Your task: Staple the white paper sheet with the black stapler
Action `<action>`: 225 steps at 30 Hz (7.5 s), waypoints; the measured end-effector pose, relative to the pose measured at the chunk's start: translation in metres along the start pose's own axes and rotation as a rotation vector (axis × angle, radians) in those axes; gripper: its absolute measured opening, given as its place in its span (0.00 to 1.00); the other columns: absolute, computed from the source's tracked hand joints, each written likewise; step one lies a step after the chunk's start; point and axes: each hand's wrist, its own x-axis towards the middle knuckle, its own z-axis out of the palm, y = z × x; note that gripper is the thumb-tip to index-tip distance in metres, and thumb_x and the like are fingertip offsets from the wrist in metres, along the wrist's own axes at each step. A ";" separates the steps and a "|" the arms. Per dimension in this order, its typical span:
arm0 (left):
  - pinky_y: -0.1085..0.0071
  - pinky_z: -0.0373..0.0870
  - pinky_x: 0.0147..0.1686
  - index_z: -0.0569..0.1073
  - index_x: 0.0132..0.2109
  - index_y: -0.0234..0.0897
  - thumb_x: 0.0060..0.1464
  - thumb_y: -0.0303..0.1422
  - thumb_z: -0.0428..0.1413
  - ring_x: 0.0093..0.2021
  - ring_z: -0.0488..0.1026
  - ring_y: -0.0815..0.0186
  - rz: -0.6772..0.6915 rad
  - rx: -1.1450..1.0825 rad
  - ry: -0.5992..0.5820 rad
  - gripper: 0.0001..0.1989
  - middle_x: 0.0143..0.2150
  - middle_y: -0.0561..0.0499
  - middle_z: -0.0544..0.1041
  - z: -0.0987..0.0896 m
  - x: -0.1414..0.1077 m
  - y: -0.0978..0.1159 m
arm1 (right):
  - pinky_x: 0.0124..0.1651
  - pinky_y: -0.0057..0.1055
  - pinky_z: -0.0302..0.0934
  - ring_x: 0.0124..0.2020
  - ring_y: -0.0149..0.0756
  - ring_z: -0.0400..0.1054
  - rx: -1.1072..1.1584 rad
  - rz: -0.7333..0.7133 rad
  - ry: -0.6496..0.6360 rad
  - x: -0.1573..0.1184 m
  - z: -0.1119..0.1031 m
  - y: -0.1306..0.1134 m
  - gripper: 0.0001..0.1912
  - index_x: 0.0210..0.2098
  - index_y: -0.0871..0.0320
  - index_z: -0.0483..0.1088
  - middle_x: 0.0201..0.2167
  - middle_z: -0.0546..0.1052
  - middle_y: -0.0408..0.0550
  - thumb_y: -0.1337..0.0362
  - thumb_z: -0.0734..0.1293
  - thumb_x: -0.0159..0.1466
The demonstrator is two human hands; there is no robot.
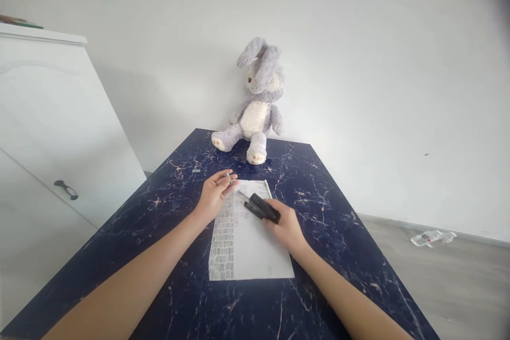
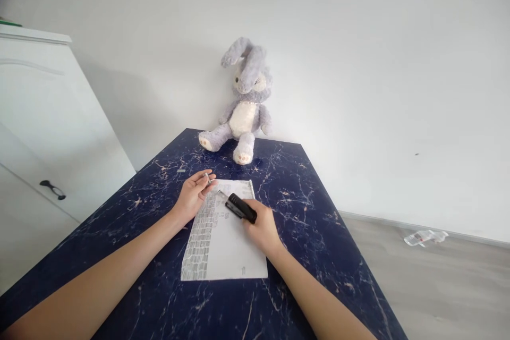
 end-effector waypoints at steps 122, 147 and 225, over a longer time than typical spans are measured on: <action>0.70 0.73 0.42 0.83 0.41 0.39 0.54 0.34 0.62 0.38 0.80 0.62 0.283 1.108 -0.676 0.08 0.39 0.47 0.84 -0.007 -0.006 0.014 | 0.50 0.40 0.65 0.46 0.43 0.71 -0.066 -0.189 -0.157 0.012 -0.009 0.028 0.19 0.52 0.55 0.70 0.45 0.76 0.51 0.70 0.68 0.61; 0.69 0.72 0.44 0.82 0.38 0.36 0.36 0.40 0.74 0.38 0.79 0.60 0.084 0.794 -0.760 0.21 0.35 0.49 0.83 0.017 -0.030 0.017 | 0.37 0.33 0.64 0.32 0.37 0.69 0.162 -0.253 -0.287 0.003 -0.032 -0.003 0.16 0.43 0.57 0.77 0.32 0.75 0.47 0.53 0.73 0.60; 0.40 0.26 0.70 0.54 0.71 0.64 0.72 0.40 0.41 0.76 0.40 0.54 0.281 1.365 -1.254 0.24 0.76 0.59 0.42 0.022 -0.038 0.007 | 0.32 0.30 0.51 0.25 0.33 0.60 -0.394 0.027 0.199 0.021 -0.040 0.013 0.20 0.24 0.55 0.63 0.23 0.68 0.43 0.58 0.57 0.72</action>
